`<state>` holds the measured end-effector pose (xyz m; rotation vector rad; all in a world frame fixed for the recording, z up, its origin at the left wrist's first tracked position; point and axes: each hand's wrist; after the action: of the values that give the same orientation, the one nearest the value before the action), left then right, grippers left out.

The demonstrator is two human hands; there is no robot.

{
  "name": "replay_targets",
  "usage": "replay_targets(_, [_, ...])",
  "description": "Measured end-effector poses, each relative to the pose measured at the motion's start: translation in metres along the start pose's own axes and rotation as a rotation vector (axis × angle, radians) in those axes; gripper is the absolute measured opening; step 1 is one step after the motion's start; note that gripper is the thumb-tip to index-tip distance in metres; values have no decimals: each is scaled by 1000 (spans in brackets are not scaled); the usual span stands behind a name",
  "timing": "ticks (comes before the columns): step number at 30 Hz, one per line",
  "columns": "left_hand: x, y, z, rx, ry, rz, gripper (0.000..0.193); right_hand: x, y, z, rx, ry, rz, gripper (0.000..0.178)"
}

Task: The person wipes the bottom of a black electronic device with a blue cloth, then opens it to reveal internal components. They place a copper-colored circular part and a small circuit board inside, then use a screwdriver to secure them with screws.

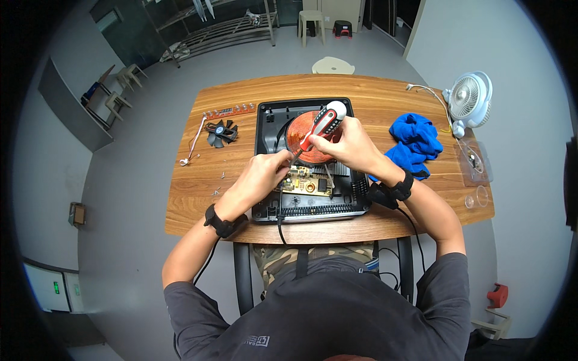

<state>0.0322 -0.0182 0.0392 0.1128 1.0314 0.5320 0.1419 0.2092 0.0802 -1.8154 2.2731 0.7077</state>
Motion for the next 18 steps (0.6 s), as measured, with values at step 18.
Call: replay_targets(18, [-1, -2, 0, -65, -15, -23, 26, 2, -2, -1, -8, 13, -13, 40])
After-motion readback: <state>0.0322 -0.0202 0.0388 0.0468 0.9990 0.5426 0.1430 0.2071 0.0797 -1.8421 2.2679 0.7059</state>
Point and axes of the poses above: each hand's wrist, its own y-axis towards the middle knuckle, its own x-axis out of the palm, z = x × y, and after that the axes turned 2 degrees about x, right-handed
